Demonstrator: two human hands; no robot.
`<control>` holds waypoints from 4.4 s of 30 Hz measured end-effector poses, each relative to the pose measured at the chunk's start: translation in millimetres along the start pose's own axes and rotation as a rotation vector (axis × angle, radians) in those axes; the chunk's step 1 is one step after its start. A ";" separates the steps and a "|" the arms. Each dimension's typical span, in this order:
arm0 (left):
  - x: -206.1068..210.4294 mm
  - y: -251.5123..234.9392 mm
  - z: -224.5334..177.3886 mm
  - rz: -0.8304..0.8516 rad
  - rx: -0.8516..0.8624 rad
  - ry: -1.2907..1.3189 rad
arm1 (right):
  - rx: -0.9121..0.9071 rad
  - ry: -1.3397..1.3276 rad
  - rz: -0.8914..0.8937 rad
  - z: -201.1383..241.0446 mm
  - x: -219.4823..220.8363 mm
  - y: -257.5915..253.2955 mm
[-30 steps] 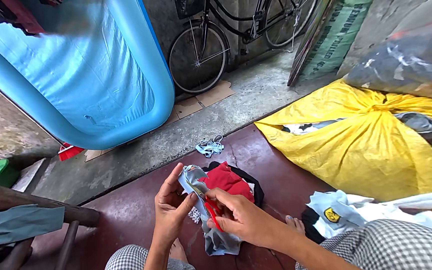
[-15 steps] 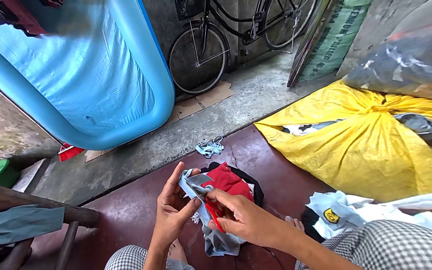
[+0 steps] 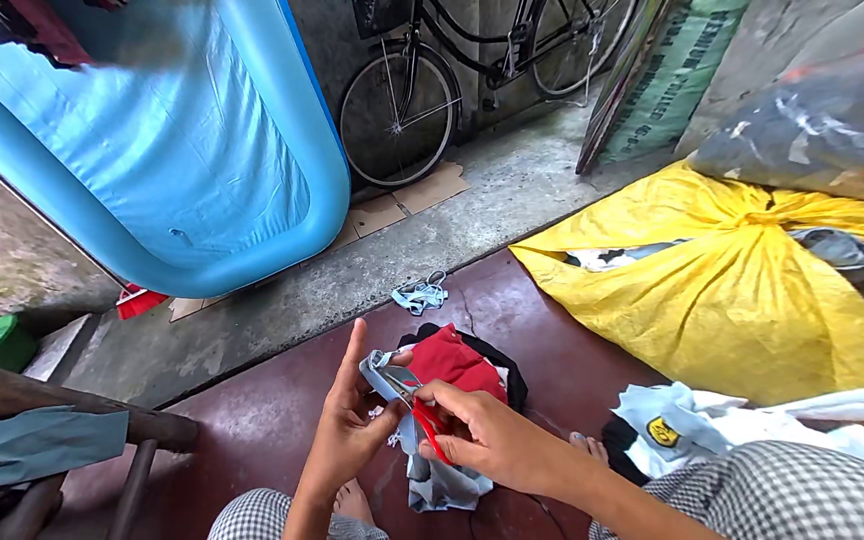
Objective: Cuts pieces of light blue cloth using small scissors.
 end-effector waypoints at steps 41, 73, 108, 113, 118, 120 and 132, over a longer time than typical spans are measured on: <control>-52.8 2.8 45.1 -0.260 -0.369 0.087 | 0.320 -0.063 -0.389 -45.8 -40.7 11.3; 73.6 17.8 162.3 0.173 -0.614 -0.256 | 0.257 0.147 -0.710 4.2 -146.7 42.4; 14.4 -38.0 57.7 -0.425 -0.463 0.621 | 0.053 -0.367 -0.570 8.4 -82.0 19.6; 8.7 -16.1 76.7 -0.570 -0.459 0.840 | 0.303 -0.818 -0.261 -17.3 -4.5 16.8; 4.9 -16.6 68.4 -0.526 -0.346 0.810 | 0.386 -1.038 -0.055 -21.5 42.8 23.4; 7.6 -12.1 64.8 -0.506 -0.346 0.794 | 0.394 -1.061 -0.026 -21.9 49.9 25.1; 9.3 8.2 51.6 -0.519 -0.292 0.915 | 0.234 -0.946 -0.008 -17.2 54.9 20.8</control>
Point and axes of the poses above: each hand's wrist, its own y-axis away from the middle knuckle, its own x-axis out of the palm, z = x × y, the point moved 10 cm from there along -y, towards the middle knuckle, and after that the axes turned 1 degree about z, right-handed, at the moved point
